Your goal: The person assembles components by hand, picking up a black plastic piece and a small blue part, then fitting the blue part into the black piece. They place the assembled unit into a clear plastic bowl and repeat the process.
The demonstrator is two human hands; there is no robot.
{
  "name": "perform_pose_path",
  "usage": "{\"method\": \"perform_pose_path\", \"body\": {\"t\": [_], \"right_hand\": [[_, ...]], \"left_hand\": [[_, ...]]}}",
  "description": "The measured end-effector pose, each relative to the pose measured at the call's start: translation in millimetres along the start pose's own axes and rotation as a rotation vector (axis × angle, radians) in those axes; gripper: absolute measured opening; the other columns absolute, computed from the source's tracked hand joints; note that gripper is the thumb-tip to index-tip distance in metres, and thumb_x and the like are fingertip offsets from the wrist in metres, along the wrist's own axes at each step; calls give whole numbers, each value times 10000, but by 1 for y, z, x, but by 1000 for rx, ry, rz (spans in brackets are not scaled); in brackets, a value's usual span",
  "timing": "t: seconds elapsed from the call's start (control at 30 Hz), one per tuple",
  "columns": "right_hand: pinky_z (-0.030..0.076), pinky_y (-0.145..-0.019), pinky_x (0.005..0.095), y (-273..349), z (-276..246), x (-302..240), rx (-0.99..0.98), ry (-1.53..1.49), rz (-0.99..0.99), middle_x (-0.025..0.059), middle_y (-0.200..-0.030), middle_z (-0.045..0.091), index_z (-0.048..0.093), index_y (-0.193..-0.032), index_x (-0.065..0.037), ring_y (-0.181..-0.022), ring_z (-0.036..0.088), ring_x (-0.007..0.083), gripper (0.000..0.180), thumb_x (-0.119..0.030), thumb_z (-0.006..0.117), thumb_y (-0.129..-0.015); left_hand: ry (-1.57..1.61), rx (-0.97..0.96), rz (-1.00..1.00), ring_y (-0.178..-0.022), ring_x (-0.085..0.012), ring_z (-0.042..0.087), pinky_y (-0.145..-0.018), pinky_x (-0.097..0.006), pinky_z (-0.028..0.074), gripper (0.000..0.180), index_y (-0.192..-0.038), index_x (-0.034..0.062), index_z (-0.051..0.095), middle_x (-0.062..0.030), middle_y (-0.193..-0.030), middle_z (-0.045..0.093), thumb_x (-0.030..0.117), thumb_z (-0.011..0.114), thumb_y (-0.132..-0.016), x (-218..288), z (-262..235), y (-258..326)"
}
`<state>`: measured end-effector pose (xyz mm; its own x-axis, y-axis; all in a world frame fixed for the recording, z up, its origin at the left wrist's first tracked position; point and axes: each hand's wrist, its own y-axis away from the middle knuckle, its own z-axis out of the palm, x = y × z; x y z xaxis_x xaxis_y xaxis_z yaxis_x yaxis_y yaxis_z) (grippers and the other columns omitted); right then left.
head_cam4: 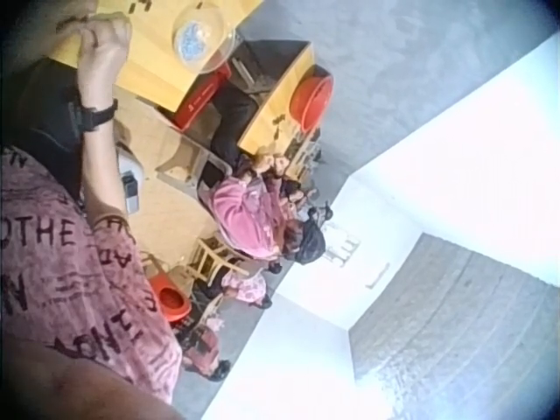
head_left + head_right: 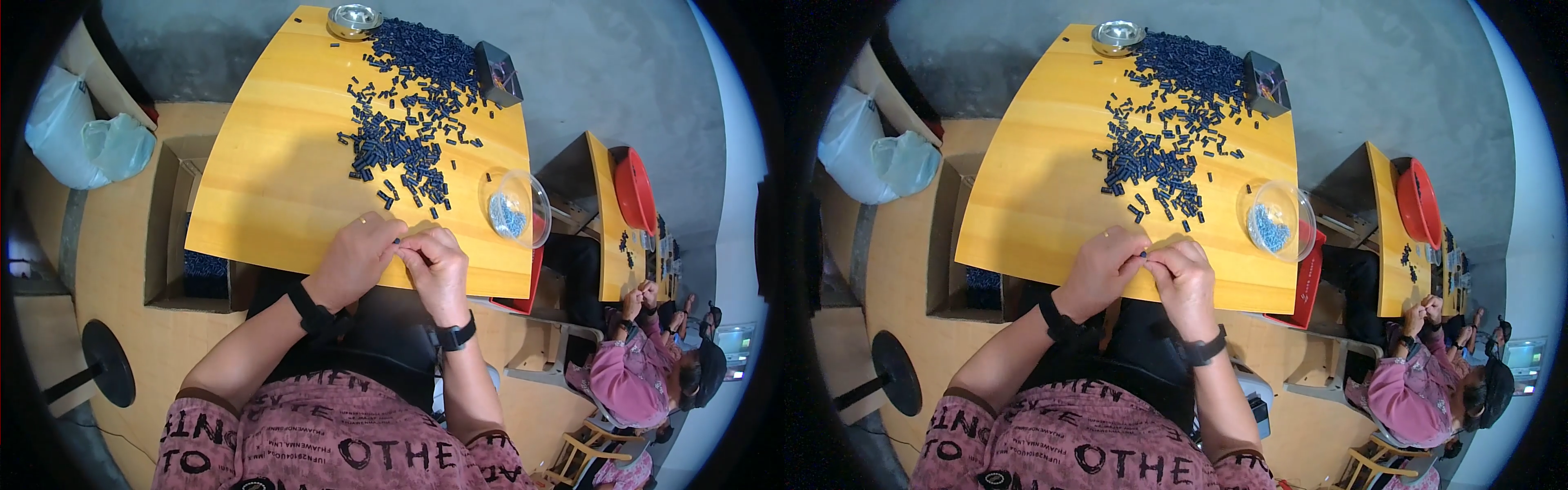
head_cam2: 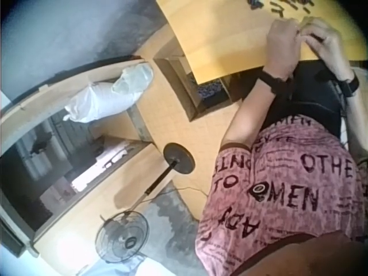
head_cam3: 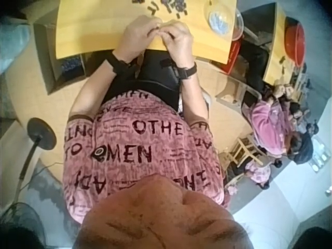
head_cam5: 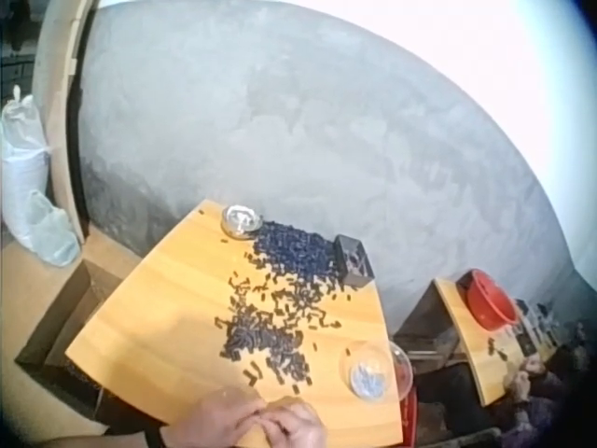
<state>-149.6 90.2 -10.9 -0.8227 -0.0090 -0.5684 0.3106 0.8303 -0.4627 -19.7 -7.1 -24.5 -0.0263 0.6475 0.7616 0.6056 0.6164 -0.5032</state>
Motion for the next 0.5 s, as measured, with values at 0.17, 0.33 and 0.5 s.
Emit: {"method": "perform_pose_path", "body": {"t": [0.17, 0.33, 0.5], "right_hand": [[457, -611, 249, -5, -11, 2, -154, -484, 503, 26, -742, 607, 692, -819, 12, -679, 561, 110, 76, 3, 759, -783], [465, -624, 237, -15, -9, -1, -197, -519, 649, 43, -729, 650, 696, -800, 17, -666, 571, 98, 71, -2, 762, -785], [470, -580, 261, -23, -10, 0, -305, -410, 676, 65, -691, 682, 704, -787, 12, -601, 577, 107, 69, -29, 759, -790]], "left_hand": [[-79, -31, 130, -741, -328, 593, -623, -390, 483, 167, -963, 42, 589, -135, -777, 569, 11, 642, -807, -3, 3, 3], [-140, -118, 164, -742, -321, 570, -645, -401, 485, 139, -943, 16, 548, -144, -777, 545, 34, 580, -809, -3, 1, 6], [-101, -33, 141, -713, -315, 572, -606, -387, 472, 122, -879, 50, 589, -112, -756, 554, 15, 662, -789, 3, 1, -1]]}}
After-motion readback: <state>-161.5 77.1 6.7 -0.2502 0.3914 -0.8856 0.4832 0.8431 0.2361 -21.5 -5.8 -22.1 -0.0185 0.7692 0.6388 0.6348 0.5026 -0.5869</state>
